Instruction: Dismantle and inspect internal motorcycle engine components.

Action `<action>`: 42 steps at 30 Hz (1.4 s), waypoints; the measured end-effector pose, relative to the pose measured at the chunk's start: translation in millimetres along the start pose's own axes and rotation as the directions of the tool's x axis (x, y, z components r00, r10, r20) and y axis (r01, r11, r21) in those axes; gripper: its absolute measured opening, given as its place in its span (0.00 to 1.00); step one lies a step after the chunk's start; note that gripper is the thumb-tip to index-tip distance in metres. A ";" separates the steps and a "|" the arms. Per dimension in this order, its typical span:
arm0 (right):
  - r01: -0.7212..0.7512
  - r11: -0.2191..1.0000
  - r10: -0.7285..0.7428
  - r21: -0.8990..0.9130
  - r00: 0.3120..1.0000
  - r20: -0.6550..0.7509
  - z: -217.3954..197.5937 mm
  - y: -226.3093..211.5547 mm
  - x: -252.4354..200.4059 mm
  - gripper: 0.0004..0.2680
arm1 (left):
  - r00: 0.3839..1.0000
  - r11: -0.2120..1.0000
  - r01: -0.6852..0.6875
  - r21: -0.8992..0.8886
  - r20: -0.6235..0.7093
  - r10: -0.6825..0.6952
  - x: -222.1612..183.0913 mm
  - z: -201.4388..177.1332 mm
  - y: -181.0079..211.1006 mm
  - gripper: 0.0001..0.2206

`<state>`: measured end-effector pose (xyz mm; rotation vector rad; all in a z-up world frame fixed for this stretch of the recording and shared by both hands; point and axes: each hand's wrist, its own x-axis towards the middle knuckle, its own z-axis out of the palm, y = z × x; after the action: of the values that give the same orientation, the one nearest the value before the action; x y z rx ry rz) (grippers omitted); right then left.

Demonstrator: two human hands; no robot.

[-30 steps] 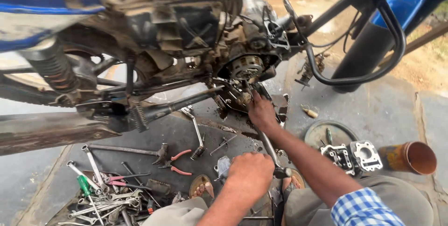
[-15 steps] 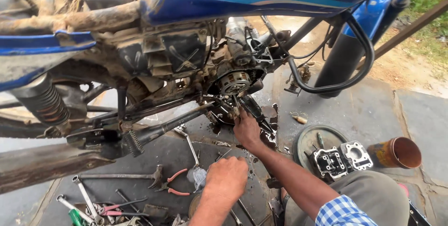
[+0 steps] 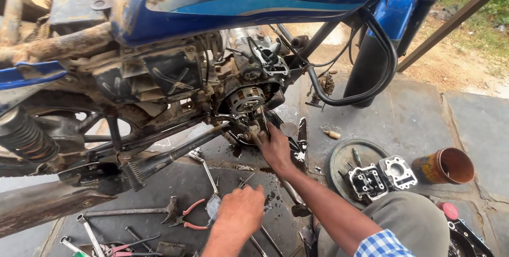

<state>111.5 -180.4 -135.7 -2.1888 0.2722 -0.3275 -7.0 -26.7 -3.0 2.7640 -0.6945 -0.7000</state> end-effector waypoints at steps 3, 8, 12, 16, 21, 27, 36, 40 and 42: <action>0.060 0.997 -0.060 -0.056 0.998 -0.013 -6.9 3.3 14.8 0.17 | 0.998 1.000 0.003 -0.001 0.055 -0.003 -0.4 -12.3 9.7 0.20; 0.067 0.997 -0.064 -0.028 0.994 0.089 -22.4 -3.9 24.4 0.17 | 0.992 0.999 0.032 0.030 0.124 -0.036 9.5 -11.7 14.5 0.19; -0.081 0.995 0.070 0.050 0.978 0.199 -20.5 7.5 38.0 0.18 | 0.986 0.998 0.044 0.048 0.161 -0.051 15.9 -17.6 22.6 0.21; -0.245 0.886 0.143 0.393 0.951 0.273 6.0 25.5 56.1 0.20 | 0.952 0.995 0.067 0.073 0.294 -0.085 24.6 -19.3 30.7 0.23; -0.392 0.808 0.256 0.440 0.906 0.338 6.3 23.4 61.3 0.21 | 0.947 0.993 0.086 0.080 0.303 -0.107 28.9 -21.8 33.9 0.24; -0.268 0.956 0.190 0.119 0.875 0.444 -54.4 9.6 14.1 0.20 | 0.958 0.982 0.184 0.029 0.219 -0.186 32.7 -37.4 27.9 0.20; -0.620 0.174 0.213 0.765 0.782 0.585 -101.0 -32.6 -91.7 0.09 | 0.818 0.291 -0.071 -0.954 -0.223 -0.530 67.4 47.8 40.3 0.25; -0.485 0.140 0.244 0.863 0.862 0.445 -110.4 -17.6 -109.4 0.10 | 0.675 0.931 -0.105 -0.349 -0.713 -0.192 58.6 75.1 46.8 0.26; -0.376 0.236 0.211 0.896 0.920 0.330 -116.0 -7.0 -117.2 0.10 | 0.769 0.707 -0.310 -0.636 -0.605 -0.207 50.3 76.9 52.9 0.29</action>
<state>-36.4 -226.8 -79.1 -0.8697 0.2954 -0.0488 -26.6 -103.5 -73.4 2.0007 -0.2500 0.0638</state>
